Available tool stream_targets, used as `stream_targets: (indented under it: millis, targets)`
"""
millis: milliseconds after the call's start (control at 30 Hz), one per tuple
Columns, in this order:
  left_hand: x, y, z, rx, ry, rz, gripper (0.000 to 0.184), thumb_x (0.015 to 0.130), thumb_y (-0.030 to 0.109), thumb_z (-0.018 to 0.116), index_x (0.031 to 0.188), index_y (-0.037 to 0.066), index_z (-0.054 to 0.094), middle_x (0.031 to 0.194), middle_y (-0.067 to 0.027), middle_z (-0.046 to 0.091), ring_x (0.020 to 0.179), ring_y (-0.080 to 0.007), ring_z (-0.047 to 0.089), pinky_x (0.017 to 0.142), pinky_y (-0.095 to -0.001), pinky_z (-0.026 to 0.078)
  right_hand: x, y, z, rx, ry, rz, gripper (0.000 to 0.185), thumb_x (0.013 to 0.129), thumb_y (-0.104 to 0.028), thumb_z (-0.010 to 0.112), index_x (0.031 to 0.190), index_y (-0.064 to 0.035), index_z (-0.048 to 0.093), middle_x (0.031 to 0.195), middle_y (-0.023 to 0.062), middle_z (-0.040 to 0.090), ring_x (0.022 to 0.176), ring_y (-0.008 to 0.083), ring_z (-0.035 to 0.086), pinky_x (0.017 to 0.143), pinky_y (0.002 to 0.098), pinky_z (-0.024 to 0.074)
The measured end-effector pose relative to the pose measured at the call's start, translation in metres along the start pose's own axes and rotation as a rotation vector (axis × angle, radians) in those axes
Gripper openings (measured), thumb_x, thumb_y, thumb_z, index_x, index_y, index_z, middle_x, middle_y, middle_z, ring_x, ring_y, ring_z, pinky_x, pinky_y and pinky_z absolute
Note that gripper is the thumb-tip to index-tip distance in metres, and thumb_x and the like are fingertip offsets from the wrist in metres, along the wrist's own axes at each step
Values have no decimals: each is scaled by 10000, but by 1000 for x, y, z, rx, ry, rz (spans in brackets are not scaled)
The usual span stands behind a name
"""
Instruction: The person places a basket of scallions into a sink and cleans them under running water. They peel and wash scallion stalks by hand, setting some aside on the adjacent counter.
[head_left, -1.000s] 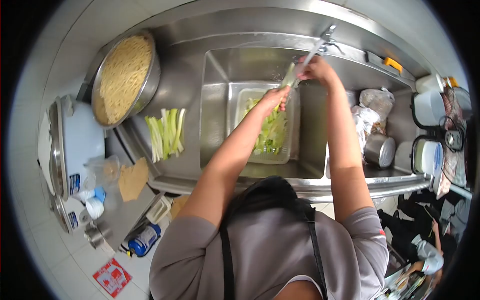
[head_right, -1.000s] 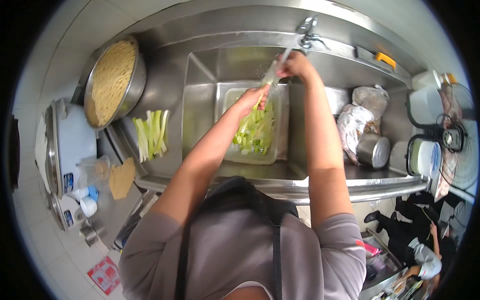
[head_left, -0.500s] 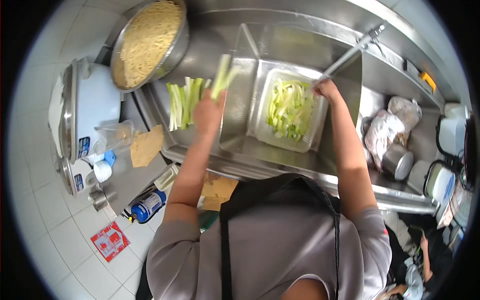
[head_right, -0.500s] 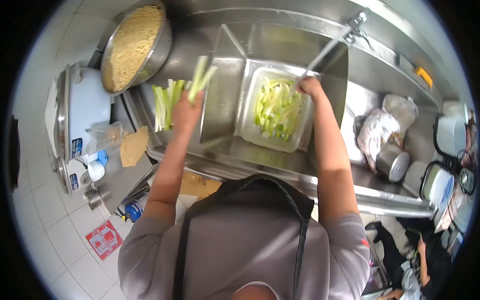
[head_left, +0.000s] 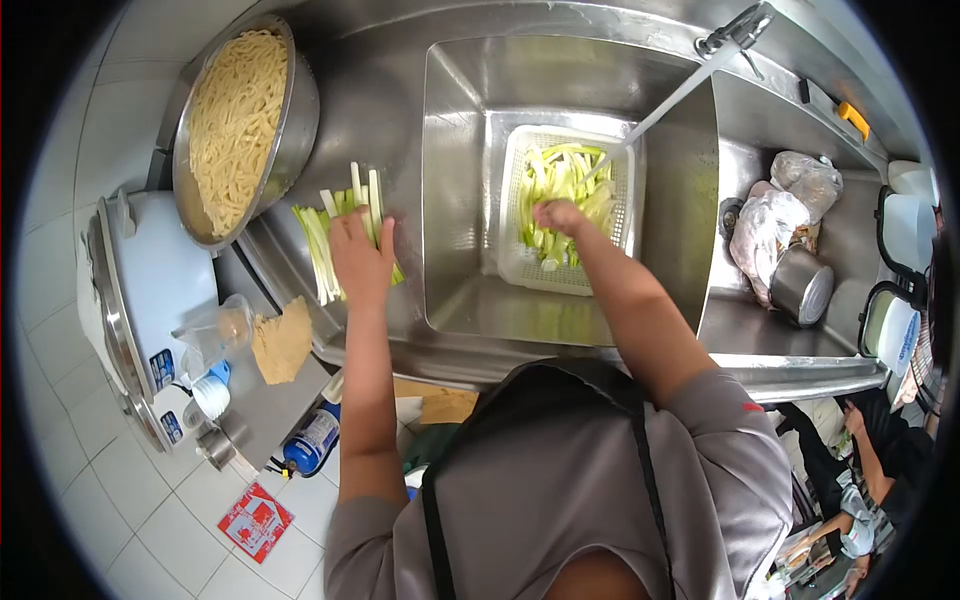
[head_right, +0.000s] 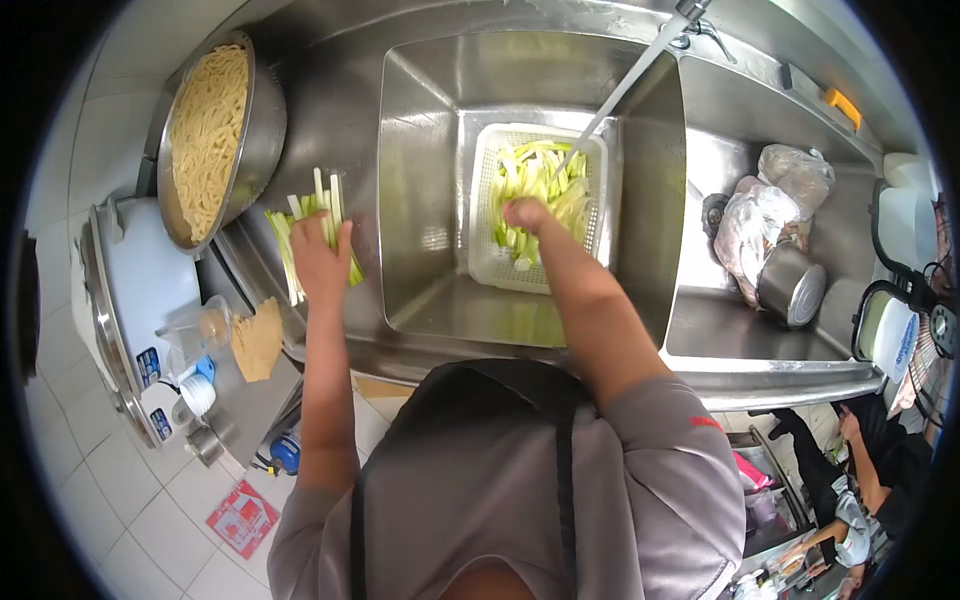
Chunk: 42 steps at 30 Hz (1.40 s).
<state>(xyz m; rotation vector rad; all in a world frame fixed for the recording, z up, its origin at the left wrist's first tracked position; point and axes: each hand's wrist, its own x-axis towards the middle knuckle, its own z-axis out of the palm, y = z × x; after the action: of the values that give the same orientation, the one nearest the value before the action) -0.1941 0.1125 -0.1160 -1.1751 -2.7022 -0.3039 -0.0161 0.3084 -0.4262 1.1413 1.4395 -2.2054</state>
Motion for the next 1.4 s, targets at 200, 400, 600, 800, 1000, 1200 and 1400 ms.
stream_targets:
  millis: [200,400,600,800,1000,1200,1400]
  targets:
    - [-3,-23,-4,-31,-60,-49,225,745,124,548,959,61,522,917,-130,440,880,-303,443,759,-374,376,39,37,71,-185,418,-103,310,705,-54,486,1007,12,516,928,179,542,842,271,513,751,346,414]
    - [-4,-6,-36,-155,-28,-131,216,742,92,540,952,42,529,907,-133,435,871,-299,442,734,-352,370,78,40,85,-486,648,152,379,745,-172,479,1053,48,483,1082,197,481,946,323,491,818,356,394]
    - [-11,12,-45,-313,-49,-214,170,742,94,545,904,42,549,888,-122,448,843,-275,460,727,-334,376,85,35,80,-365,603,347,403,726,-143,485,1070,63,451,1124,216,452,1046,322,450,844,344,389]
    - [-14,24,-35,-433,-71,-171,142,744,82,538,879,42,553,873,-113,463,831,-258,465,719,-315,381,58,41,70,135,98,131,429,689,-126,561,1072,32,450,919,147,563,801,258,551,675,341,446]
    - [-7,53,-10,-620,-289,-10,130,769,114,529,881,53,557,858,-74,500,749,-188,490,612,-260,390,-12,13,35,294,-48,242,270,721,-63,601,947,32,491,798,121,566,677,206,559,564,337,470]
    - [0,103,69,-771,-716,-2,175,798,188,503,853,29,550,827,-86,539,745,-184,531,662,-265,416,-80,-45,-37,249,-229,194,242,754,-99,594,956,-1,500,784,79,567,652,176,549,608,335,482]
    - [13,169,163,-1354,-1159,-487,302,853,311,422,989,51,495,763,-73,557,745,-175,540,650,-306,431,-148,-124,-50,245,-432,-85,247,793,-150,548,947,41,516,836,114,591,718,200,573,668,313,490]
